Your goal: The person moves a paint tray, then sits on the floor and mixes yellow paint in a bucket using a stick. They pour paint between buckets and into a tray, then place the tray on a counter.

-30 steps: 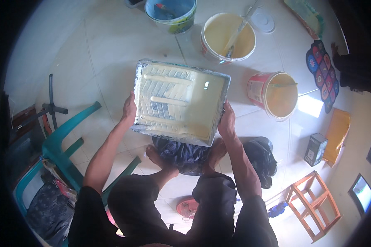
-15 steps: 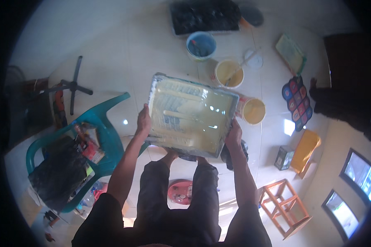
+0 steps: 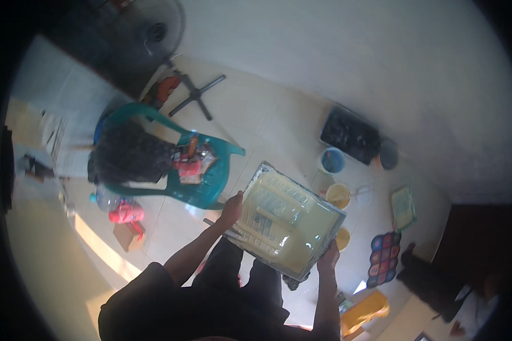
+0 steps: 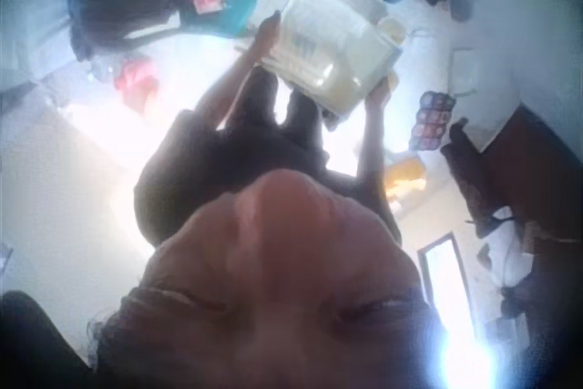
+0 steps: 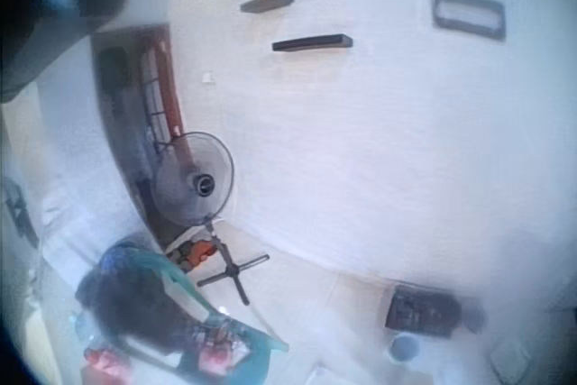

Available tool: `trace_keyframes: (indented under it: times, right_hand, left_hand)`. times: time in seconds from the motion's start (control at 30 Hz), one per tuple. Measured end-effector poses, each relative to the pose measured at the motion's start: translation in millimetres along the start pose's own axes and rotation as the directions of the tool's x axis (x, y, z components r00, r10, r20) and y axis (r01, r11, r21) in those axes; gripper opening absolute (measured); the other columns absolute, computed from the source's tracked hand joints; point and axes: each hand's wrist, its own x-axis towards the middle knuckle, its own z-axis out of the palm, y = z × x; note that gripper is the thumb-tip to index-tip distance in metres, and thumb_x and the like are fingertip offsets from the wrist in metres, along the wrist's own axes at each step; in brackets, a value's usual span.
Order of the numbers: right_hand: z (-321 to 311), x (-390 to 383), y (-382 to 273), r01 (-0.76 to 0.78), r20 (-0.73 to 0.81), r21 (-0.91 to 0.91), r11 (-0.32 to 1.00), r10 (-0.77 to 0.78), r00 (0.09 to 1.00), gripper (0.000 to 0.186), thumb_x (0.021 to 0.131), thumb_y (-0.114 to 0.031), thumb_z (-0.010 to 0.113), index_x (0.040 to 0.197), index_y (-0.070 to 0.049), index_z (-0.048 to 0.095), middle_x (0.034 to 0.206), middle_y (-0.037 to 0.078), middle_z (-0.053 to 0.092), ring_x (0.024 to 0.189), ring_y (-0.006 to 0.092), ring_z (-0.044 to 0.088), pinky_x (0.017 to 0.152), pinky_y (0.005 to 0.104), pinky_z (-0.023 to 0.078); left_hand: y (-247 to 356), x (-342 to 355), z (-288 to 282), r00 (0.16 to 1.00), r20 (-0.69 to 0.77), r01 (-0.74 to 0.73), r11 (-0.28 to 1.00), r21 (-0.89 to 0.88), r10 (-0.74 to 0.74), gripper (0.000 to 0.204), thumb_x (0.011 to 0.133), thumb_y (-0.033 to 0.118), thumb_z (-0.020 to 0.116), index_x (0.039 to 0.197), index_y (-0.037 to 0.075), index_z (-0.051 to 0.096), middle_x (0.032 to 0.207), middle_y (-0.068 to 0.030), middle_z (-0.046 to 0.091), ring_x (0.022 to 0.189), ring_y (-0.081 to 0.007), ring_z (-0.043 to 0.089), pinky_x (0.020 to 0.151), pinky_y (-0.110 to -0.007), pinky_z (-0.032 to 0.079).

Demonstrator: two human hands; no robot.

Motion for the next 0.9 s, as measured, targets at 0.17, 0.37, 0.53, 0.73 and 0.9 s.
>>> trace_keyframes:
  times: [0.17, 0.37, 0.53, 0.73, 0.9]
  right_hand:
    - [28, -16, -28, -0.126, 0.097, -0.056, 0.991, 0.131, 0.987, 0.043, 0.103, -0.032, 0.035, 0.131, -0.001, 0.046, 0.124, 0.013, 0.056, 0.114, 0.0277, 0.055, 0.101, 0.0408, 0.042]
    - [102, -28, -22, -0.223, 0.207, -0.227, 0.948, 0.27, 0.94, 0.045, 0.103, -0.033, 0.036, 0.133, -0.002, 0.045, 0.129, 0.013, 0.054, 0.118, 0.0284, 0.052, 0.103, 0.0421, 0.041]
    - [165, -36, -6, -0.281, 0.311, -0.362, 0.889, 0.399, 0.863, 0.044, 0.102, -0.033, 0.037, 0.133, -0.003, 0.046, 0.128, 0.012, 0.054, 0.117, 0.0272, 0.053, 0.103, 0.0421, 0.041]
    - [251, -57, 33, -0.228, 0.413, -0.59, 0.775, 0.532, 0.74, 0.043, 0.103, -0.034, 0.036, 0.13, -0.002, 0.046, 0.122, 0.011, 0.055, 0.111, 0.0246, 0.054, 0.098, 0.0404, 0.043]
    - [313, -87, 89, -0.202, 0.476, -0.699, 0.686, 0.657, 0.585, 0.044, 0.103, -0.035, 0.035, 0.13, -0.002, 0.046, 0.121, 0.013, 0.055, 0.111, 0.0259, 0.056, 0.096, 0.0422, 0.046]
  left_hand:
    - [0, -58, -37, 0.982, -0.118, 0.136, 0.985, -0.107, -0.148, 0.063, 0.099, 0.047, 0.025, 0.108, -0.002, 0.062, 0.111, -0.03, 0.06, 0.109, -0.0475, 0.053, 0.098, -0.051, 0.038]
    - [-11, -137, -104, 0.924, -0.248, 0.228, 0.941, -0.252, -0.29, 0.061, 0.099, 0.046, 0.025, 0.111, -0.001, 0.063, 0.115, -0.0309, 0.058, 0.112, -0.0468, 0.052, 0.1, -0.05, 0.037]
    - [-64, -182, -133, 0.85, -0.32, 0.262, 0.862, -0.433, -0.419, 0.061, 0.099, 0.045, 0.023, 0.109, -0.001, 0.062, 0.115, -0.0303, 0.058, 0.113, -0.0458, 0.052, 0.1, -0.051, 0.037]
    - [-120, -244, -166, 0.746, -0.35, 0.281, 0.745, -0.605, -0.566, 0.067, 0.098, 0.05, 0.022, 0.12, -0.001, 0.058, 0.121, -0.03, 0.055, 0.118, -0.0454, 0.049, 0.103, -0.05, 0.034]
    - [-191, -287, -169, 0.585, -0.427, 0.3, 0.673, -0.676, -0.689, 0.07, 0.097, 0.052, 0.021, 0.123, -0.003, 0.056, 0.126, -0.0304, 0.053, 0.122, -0.0446, 0.046, 0.106, -0.049, 0.032]
